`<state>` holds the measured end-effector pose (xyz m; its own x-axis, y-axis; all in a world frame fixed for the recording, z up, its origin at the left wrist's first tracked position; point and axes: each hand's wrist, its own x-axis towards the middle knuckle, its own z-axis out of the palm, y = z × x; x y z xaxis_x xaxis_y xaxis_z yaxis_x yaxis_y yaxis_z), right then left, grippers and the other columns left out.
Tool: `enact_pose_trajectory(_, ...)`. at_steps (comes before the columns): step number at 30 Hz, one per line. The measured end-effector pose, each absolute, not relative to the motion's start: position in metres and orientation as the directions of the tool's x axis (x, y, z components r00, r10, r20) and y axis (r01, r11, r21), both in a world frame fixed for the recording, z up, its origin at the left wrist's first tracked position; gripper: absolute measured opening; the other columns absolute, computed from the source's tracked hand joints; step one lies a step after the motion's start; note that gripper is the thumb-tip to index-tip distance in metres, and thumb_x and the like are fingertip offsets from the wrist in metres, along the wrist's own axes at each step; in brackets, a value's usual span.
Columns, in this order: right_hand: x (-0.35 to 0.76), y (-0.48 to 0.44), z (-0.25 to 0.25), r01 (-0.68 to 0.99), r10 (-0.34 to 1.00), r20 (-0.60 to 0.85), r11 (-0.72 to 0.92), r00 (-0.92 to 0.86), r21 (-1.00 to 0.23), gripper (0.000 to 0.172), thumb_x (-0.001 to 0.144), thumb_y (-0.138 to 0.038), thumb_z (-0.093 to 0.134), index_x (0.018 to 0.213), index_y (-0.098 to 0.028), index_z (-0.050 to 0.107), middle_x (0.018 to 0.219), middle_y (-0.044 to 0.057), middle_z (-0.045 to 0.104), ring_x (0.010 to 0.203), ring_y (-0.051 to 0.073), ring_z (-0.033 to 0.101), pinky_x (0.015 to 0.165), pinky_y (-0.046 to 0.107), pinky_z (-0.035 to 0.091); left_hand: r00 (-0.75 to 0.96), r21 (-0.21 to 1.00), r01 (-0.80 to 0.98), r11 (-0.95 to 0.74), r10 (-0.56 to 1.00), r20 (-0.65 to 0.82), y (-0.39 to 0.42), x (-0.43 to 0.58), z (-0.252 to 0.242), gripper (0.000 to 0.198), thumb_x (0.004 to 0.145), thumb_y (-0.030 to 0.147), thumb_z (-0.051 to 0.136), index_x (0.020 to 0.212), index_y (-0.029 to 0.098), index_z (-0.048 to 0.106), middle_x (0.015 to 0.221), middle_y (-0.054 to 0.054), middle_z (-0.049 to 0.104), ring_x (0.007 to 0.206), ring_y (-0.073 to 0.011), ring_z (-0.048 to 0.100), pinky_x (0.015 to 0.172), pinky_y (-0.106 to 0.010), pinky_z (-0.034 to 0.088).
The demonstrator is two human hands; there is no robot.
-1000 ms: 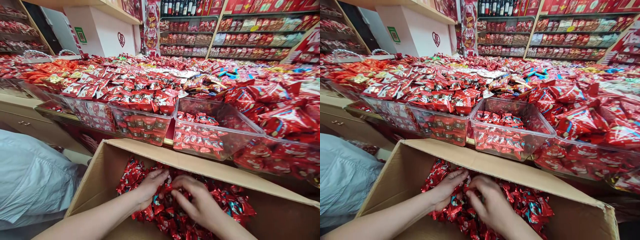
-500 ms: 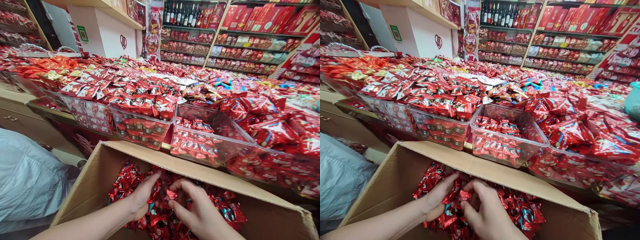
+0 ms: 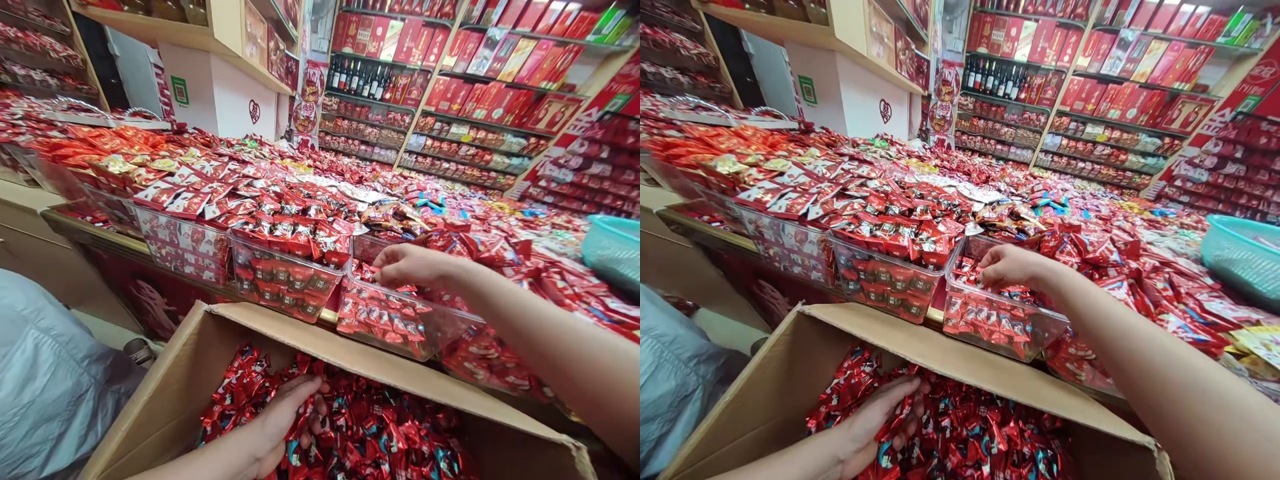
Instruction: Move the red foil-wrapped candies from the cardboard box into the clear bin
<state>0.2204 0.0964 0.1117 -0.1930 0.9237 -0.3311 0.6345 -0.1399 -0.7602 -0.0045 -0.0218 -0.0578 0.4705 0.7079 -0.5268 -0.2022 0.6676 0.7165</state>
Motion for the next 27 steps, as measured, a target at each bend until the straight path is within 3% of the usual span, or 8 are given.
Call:
enact_pose_trajectory(4,0.204,0.112,0.089,0.703,0.778,-0.566,-0.24,-0.272,-0.669,0.019,0.056,-0.013,0.063,0.067,-0.017,0.048,0.055,-0.005,0.055,0.048,0.007,0.054,0.051,0.02,0.048,0.453,0.725,-0.204,0.658,0.72,-0.526,-0.02,-0.005,-0.061,0.024,0.069,0.036,0.056,0.081,0.016,0.05,0.063,0.001,0.052,0.048,-0.0081,0.046,0.035,-0.015,0.021)
enact_pose_trajectory(9,0.197,0.114,0.073,0.757,0.703,-0.662,-0.277,-0.259,-0.591,0.029,0.049,-0.019,0.069,0.064,-0.017,0.044,0.053,-0.004,0.058,0.052,0.012,0.059,0.053,0.023,0.05,0.505,0.772,-0.154,0.617,0.721,-0.475,-0.018,-0.005,-0.07,0.022,0.069,0.035,0.054,0.08,0.016,0.05,0.063,0.001,0.053,0.047,-0.0076,0.045,0.035,-0.015,0.022)
enact_pose_trajectory(13,0.198,0.113,0.072,0.782,0.729,-0.652,-0.277,-0.207,-0.558,0.028,0.053,-0.02,0.067,0.066,-0.018,0.042,0.053,-0.004,0.058,0.057,0.013,0.061,0.056,0.023,0.05,0.518,0.777,-0.106,0.62,0.702,-0.489,-0.018,-0.006,-0.072,0.021,0.068,0.032,0.054,0.082,0.016,0.051,0.063,0.002,0.053,0.049,-0.0078,0.046,0.037,-0.015,0.023)
enact_pose_trajectory(20,0.201,0.116,0.073,0.903,0.8,-0.567,-0.079,-0.195,-0.421,0.015,0.059,-0.022,0.059,0.066,-0.017,0.046,0.061,0.001,0.063,0.054,0.014,0.06,0.051,0.025,0.047,0.541,0.757,-0.101,0.646,0.674,-0.504,-0.021,-0.007,-0.071,0.02,0.068,0.03,0.055,0.083,0.017,0.051,0.065,0.002,0.054,0.051,-0.0084,0.048,0.039,-0.016,0.024)
enact_pose_trajectory(27,0.199,0.114,0.081,0.947,0.861,-0.443,0.124,-0.251,-0.297,0.023,0.053,-0.031,0.065,0.066,-0.017,0.053,0.067,0.002,0.061,0.065,0.019,0.057,0.051,0.024,0.042,0.558,0.765,-0.072,0.64,0.662,-0.501,-0.019,-0.006,-0.075,0.02,0.069,0.029,0.053,0.083,0.017,0.051,0.066,0.001,0.054,0.052,-0.0087,0.048,0.039,-0.016,0.023)
